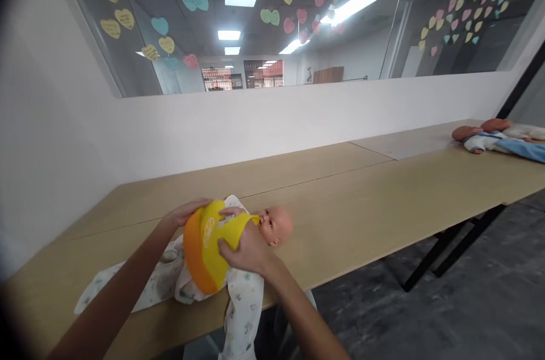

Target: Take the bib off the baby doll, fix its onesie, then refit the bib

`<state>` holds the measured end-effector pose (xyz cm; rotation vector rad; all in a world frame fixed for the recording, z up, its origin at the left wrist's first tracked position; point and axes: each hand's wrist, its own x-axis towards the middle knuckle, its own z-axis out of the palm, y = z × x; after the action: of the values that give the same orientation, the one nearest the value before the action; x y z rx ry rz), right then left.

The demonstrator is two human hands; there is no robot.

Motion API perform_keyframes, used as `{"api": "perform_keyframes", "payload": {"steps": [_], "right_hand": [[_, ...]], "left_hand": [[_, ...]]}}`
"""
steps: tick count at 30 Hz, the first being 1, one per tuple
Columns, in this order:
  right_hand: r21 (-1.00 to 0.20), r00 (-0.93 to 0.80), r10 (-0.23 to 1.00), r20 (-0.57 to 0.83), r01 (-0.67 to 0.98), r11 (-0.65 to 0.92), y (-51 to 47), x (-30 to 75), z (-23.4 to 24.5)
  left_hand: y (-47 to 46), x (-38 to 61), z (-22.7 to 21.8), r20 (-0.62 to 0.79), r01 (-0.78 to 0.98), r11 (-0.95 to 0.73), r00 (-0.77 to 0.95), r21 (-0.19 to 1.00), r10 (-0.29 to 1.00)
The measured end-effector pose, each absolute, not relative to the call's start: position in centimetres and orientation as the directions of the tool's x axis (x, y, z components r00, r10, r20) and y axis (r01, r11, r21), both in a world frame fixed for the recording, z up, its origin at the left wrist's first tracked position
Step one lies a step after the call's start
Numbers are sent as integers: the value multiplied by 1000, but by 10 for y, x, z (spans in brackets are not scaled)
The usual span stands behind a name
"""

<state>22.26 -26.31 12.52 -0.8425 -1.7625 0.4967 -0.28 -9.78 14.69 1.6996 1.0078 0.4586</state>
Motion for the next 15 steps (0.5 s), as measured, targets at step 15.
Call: {"api": "perform_keyframes", "payload": {"steps": [15], "right_hand": [[-765, 123, 811, 572, 437, 473, -294, 278, 65]], "left_hand": [[-52, 27, 175, -226, 519, -231, 672, 823, 705]]}}
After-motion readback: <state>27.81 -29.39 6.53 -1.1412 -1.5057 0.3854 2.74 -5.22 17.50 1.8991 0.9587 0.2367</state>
